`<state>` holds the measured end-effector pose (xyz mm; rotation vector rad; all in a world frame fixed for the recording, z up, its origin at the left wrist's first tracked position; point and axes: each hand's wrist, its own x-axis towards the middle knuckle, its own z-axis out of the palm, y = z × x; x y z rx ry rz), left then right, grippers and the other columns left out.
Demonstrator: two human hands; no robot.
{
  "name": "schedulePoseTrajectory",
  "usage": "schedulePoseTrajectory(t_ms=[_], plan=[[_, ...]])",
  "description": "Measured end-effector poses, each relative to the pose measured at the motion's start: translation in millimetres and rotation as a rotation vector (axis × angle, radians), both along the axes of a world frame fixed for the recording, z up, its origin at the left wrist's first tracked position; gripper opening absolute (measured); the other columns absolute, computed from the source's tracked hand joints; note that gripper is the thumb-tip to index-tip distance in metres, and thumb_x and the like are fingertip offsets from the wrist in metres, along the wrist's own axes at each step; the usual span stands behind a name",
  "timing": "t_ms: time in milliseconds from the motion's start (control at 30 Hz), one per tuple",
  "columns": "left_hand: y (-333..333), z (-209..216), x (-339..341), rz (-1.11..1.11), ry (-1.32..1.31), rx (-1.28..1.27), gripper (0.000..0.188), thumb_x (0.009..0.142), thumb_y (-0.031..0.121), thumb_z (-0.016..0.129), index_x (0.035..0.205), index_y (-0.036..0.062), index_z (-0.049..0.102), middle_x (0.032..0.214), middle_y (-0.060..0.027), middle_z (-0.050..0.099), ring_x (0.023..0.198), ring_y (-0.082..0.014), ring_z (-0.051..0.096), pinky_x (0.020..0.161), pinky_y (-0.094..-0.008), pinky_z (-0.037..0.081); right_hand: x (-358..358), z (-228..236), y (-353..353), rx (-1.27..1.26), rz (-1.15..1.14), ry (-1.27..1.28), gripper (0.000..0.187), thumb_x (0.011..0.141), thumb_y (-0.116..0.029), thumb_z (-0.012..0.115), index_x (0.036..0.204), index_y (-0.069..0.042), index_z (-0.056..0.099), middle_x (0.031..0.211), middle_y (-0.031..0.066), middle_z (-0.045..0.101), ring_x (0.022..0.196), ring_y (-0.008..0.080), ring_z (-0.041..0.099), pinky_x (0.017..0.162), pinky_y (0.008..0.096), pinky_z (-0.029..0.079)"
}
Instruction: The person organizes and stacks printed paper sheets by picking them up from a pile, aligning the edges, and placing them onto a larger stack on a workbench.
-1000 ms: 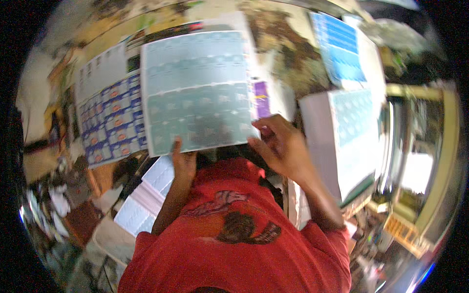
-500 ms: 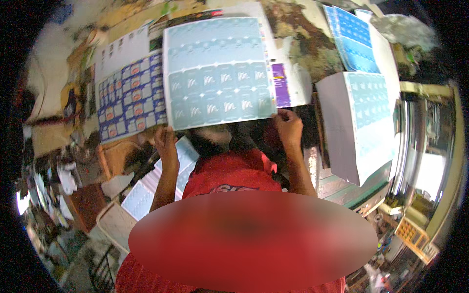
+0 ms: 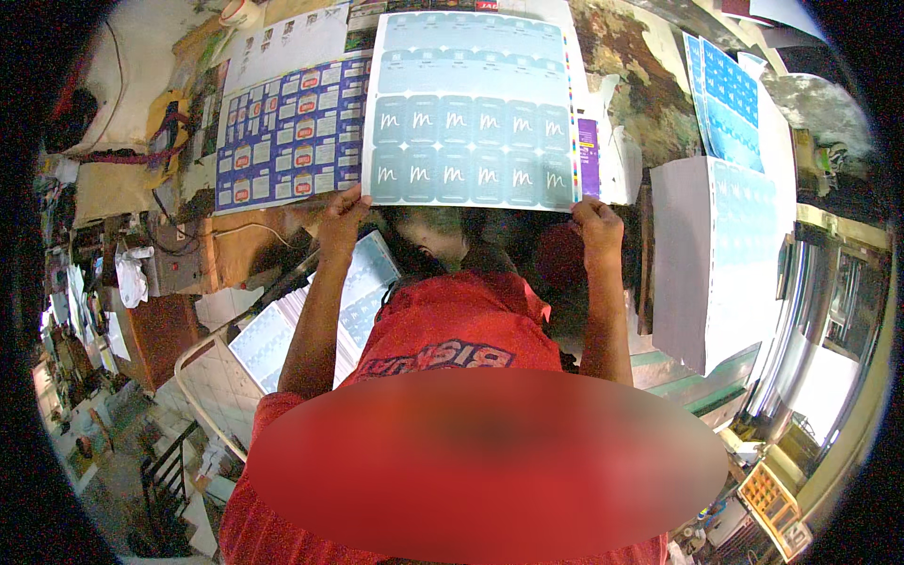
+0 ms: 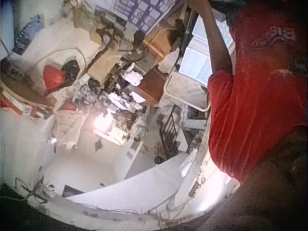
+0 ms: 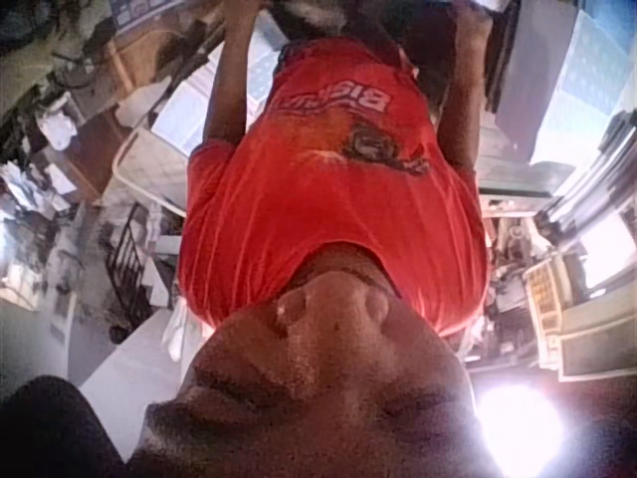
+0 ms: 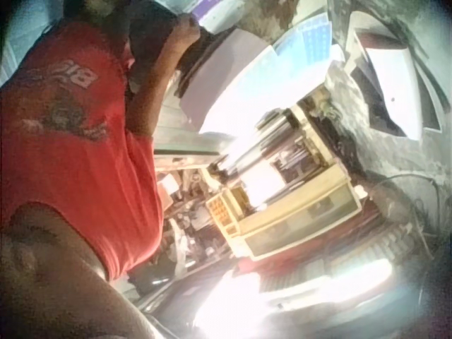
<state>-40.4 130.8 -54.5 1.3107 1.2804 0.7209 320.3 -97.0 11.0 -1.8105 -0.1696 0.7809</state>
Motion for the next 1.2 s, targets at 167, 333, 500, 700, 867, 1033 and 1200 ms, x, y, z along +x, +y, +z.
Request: schedulePoseTrajectory(t_ms=[167,333,500,700,867,1033,1200], plan=[[9,11,-19,0.038,-0.176,-0.241,0.039,0.093,0.019,0.071,0.125,-0.0015,0.064,0.108,-0.0105,0.068,0.094,-0.0166,0.067,0.084,-0.0286,0.056,-40,-10,-7,0.4,-0.145,0.331,0.024,0.094,-0.011,0.066,0.112,0.004,0.061,0.098,0.0079,0.065,0.091,0.0173,0.063,0.086,0.0338,0.056],[-2,16,-31,0.047,-0.287,-0.176,0.041,0.094,0.022,0.07,0.125,-0.0038,0.064,0.113,-0.0139,0.068,0.098,-0.0178,0.067,0.086,-0.029,0.057,-79,-12,-8,0.4,-0.212,0.279,0.032,0.095,-0.009,0.064,0.124,0.004,0.058,0.114,0.0096,0.064,0.102,0.0192,0.064,0.092,0.0335,0.054],[-10,-1,-27,0.201,-0.223,-0.199,0.044,0.089,0.025,0.076,0.117,-0.0083,0.066,0.107,-0.0146,0.069,0.086,-0.0168,0.068,0.078,-0.0274,0.059,-82,-34,-7,0.359,-0.293,0.15,0.025,0.095,-0.016,0.068,0.111,0.003,0.065,0.1,0.0052,0.066,0.091,0.0152,0.064,0.085,0.0315,0.056],[-30,40,22,-0.199,0.497,0.974,0.052,0.078,0.045,0.079,0.113,0.0083,0.069,0.111,-0.0106,0.064,0.108,-0.0308,0.057,0.097,-0.0476,0.04,-78,-21,-1,0.384,-0.331,0.14,0.02,0.093,-0.014,0.071,0.102,0.002,0.066,0.094,0.0048,0.066,0.086,0.0138,0.064,0.079,0.0314,0.057],[-35,33,62,-0.589,0.441,1.371,0.036,0.082,0.04,0.075,0.109,0.0164,0.07,0.109,0.0,0.064,0.102,-0.0212,0.058,0.098,-0.0452,0.039,-71,-4,1,0.385,-0.35,0.173,0.024,0.09,-0.017,0.074,0.104,0.0,0.066,0.087,0.0029,0.066,0.081,0.0141,0.065,0.08,0.0317,0.056],[-18,64,70,-0.593,0.401,1.449,0.03,0.083,0.033,0.074,0.108,0.0183,0.07,0.104,0.0047,0.065,0.099,-0.0166,0.059,0.098,-0.0461,0.037,-85,31,22,-0.173,0.115,-1.11,0.056,0.083,-0.025,0.08,0.128,0.0,0.057,0.114,0.0181,0.061,0.112,0.0321,0.057,0.096,0.0484,0.045],[-11,90,87,-0.551,0.371,1.461,0.029,0.083,0.032,0.074,0.108,0.0183,0.071,0.102,0.0061,0.065,0.096,-0.0149,0.06,0.101,-0.0463,0.033,-114,30,69,-0.213,0.538,-1.504,0.058,0.086,-0.051,0.068,0.134,-0.02,0.057,0.124,0.0047,0.056,0.124,0.0306,0.049,0.115,0.0649,0.013]])
